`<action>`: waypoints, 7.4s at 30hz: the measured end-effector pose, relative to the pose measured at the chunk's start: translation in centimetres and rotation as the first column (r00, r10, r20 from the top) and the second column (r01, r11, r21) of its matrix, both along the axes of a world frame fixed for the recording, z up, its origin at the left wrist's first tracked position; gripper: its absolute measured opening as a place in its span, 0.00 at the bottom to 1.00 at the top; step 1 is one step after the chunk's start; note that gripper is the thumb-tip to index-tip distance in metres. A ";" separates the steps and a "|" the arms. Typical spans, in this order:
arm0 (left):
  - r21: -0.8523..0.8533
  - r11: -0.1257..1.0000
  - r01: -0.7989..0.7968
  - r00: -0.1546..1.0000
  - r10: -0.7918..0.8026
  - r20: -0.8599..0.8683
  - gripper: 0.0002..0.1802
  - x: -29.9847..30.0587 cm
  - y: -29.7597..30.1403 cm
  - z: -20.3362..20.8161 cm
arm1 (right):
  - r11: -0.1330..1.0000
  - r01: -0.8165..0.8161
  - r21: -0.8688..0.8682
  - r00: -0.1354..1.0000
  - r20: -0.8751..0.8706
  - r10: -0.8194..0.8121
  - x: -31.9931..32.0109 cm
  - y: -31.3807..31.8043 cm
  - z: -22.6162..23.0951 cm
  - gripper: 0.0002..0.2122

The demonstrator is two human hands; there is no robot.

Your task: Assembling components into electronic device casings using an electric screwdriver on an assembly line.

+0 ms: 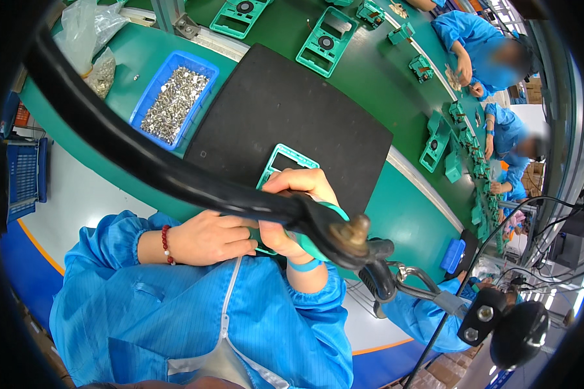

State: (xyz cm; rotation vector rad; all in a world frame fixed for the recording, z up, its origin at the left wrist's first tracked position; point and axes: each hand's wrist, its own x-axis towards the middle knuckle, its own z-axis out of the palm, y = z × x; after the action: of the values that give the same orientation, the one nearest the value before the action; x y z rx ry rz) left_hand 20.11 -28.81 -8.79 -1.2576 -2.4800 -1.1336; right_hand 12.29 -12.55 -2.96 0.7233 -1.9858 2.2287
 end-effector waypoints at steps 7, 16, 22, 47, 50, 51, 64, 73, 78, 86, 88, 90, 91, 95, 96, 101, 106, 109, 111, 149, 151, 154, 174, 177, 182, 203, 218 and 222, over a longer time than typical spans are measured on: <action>0.009 1.000 0.021 0.999 -0.021 0.030 0.06 -0.1 0.0 0.1 | 0.998 0.048 0.027 0.998 0.031 -0.049 0.0 0.0 -0.3 0.21; -0.020 1.000 0.011 1.000 -0.011 0.013 0.06 0.0 0.0 0.1 | 0.996 0.029 0.081 0.999 -0.021 -0.028 -0.2 0.1 -1.6 0.20; -0.093 0.995 -0.034 0.995 0.025 -0.092 0.18 -1.2 0.8 0.9 | 0.990 0.039 -0.136 0.999 0.028 -0.036 -0.4 -1.1 -1.2 0.17; -0.361 0.929 0.079 0.993 -0.105 -0.053 0.14 -14.5 2.7 11.0 | 0.794 0.589 -0.149 0.798 -0.041 -0.601 -3.4 10.1 -0.8 0.18; -0.371 0.929 0.018 0.988 -0.074 -0.138 0.14 -21.0 7.0 8.8 | 0.777 0.629 0.028 0.745 -0.306 -0.592 -3.7 10.6 -2.1 0.20; -0.283 0.959 0.028 0.986 -0.073 -0.152 0.15 -23.4 8.1 7.1 | 0.782 0.617 0.085 0.764 -0.301 -0.571 -3.2 10.2 -2.0 0.22; -0.214 0.924 -0.317 0.880 0.203 -0.429 0.27 -30.5 15.7 0.6 | 0.909 0.415 0.045 0.814 -0.465 -0.348 -3.3 8.9 -1.8 0.24; -0.301 0.910 -0.285 0.939 0.203 -0.277 0.29 -22.6 11.8 -0.1 | 0.922 0.386 0.014 0.819 -0.465 -0.336 -2.9 8.5 -1.8 0.24; -0.268 0.917 -0.295 0.945 0.239 -0.223 0.29 -22.0 11.1 -0.9 | 0.932 0.363 0.006 0.820 -0.478 -0.316 -2.8 8.0 -2.5 0.20; -0.185 0.948 -0.260 0.931 0.196 -0.308 0.10 -26.1 6.3 -0.4 | 0.836 0.547 0.045 0.781 -0.387 -0.490 -2.2 8.6 -5.2 0.20; -0.208 0.934 -0.291 0.945 0.247 -0.216 0.07 -27.9 2.2 -0.3 | 0.839 0.541 -0.061 0.790 -0.305 -0.532 -2.6 7.7 -5.6 0.19; -0.369 0.801 -0.471 0.877 0.384 -0.287 0.05 -28.0 0.2 1.8 | 0.843 0.536 -0.043 0.793 -0.316 -0.520 -2.8 7.8 -5.7 0.17; -0.313 0.766 -0.561 0.827 0.499 -0.259 0.06 -28.4 -0.7 2.0 | 0.847 0.528 -0.056 0.796 -0.317 -0.516 -2.9 7.6 -5.6 0.17; -0.224 0.597 -0.771 0.634 0.680 -0.370 0.18 -31.4 -3.2 0.7 | 0.861 0.508 0.003 0.811 -0.336 -0.478 -2.9 7.5 -6.3 0.17; -0.219 0.599 -0.770 0.634 0.681 -0.367 0.18 -32.3 -3.3 0.0 | 0.861 0.509 0.008 0.810 -0.341 -0.476 -2.9 7.4 -6.4 0.17; -0.462 0.415 -0.784 0.552 0.806 -0.212 0.19 -35.8 -3.2 -0.6 | 0.860 0.509 0.028 0.793 -0.404 -0.456 -2.9 7.1 -7.0 0.19; -0.173 0.556 -0.813 0.581 0.796 -0.169 0.12 -36.1 -4.1 1.2 | 0.840 0.539 0.066 0.772 -0.438 -0.461 -2.5 7.9 -8.4 0.21; -0.052 0.773 -0.632 0.773 0.625 -0.106 0.10 -33.7 -5.5 4.1 | 0.822 0.562 0.093 0.784 -0.377 -0.493 -2.4 8.0 -8.9 0.23; -0.070 0.869 -0.489 0.870 0.481 -0.103 0.10 -30.1 -4.9 6.4 | 0.774 0.631 0.054 0.713 -0.432 -0.552 -2.9 8.6 -9.8 0.24; -0.227 0.867 -0.445 0.878 0.371 -0.303 0.14 -8.9 -6.4 4.0 | 0.942 0.334 0.045 0.940 -0.091 -0.329 1.3 5.0 2.7 0.35; -0.373 0.640 -0.672 0.741 0.577 -0.345 0.13 -10.3 -9.7 5.0 | 0.972 0.231 -0.049 0.971 0.071 -0.227 1.9 4.8 3.4 0.36; -0.659 0.397 -0.639 0.740 0.553 -0.384 0.12 -10.8 -12.9 6.6 | 0.978 0.209 -0.003 0.978 0.010 -0.209 1.8 4.6 3.7 0.38; -0.342 0.595 -0.727 0.684 0.673 -0.282 0.03 -9.2 -13.1 3.8 | 0.964 0.259 -0.057 0.965 0.050 -0.256 1.0 3.7 4.8 0.37; -0.283 0.617 -0.734 0.679 0.678 -0.283 0.05 -9.2 -13.3 2.9 | 0.960 0.277 -0.048 0.960 0.041 -0.275 1.1 3.4 4.9 0.36; -0.165 0.657 -0.736 0.676 0.697 -0.238 0.04 -8.7 -11.6 4.5 | 0.955 0.288 -0.068 0.957 0.041 -0.286 1.0 3.2 5.0 0.31; 0.242 0.934 -0.263 0.958 0.282 -0.048 0.14 -6.3 1.9 1.4 | 0.944 0.116 -0.308 0.993 0.054 -0.104 1.3 2.1 5.5 0.26; 0.301 0.914 -0.271 0.959 0.284 0.000 0.10 -5.7 2.2 1.7 | 0.987 -0.007 -0.161 0.998 -0.056 -0.003 1.9 1.5 4.7 0.24; 0.305 0.916 -0.262 0.961 0.277 -0.007 0.10 -5.5 2.2 1.5 | 0.986 -0.017 -0.166 0.998 -0.058 0.008 2.0 1.3 4.6 0.24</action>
State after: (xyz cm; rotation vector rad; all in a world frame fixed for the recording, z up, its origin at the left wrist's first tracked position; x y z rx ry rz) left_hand 14.62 -26.63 -7.34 -0.8206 -2.2435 -1.3221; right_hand 14.32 -11.24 1.67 0.7716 -1.7485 2.3187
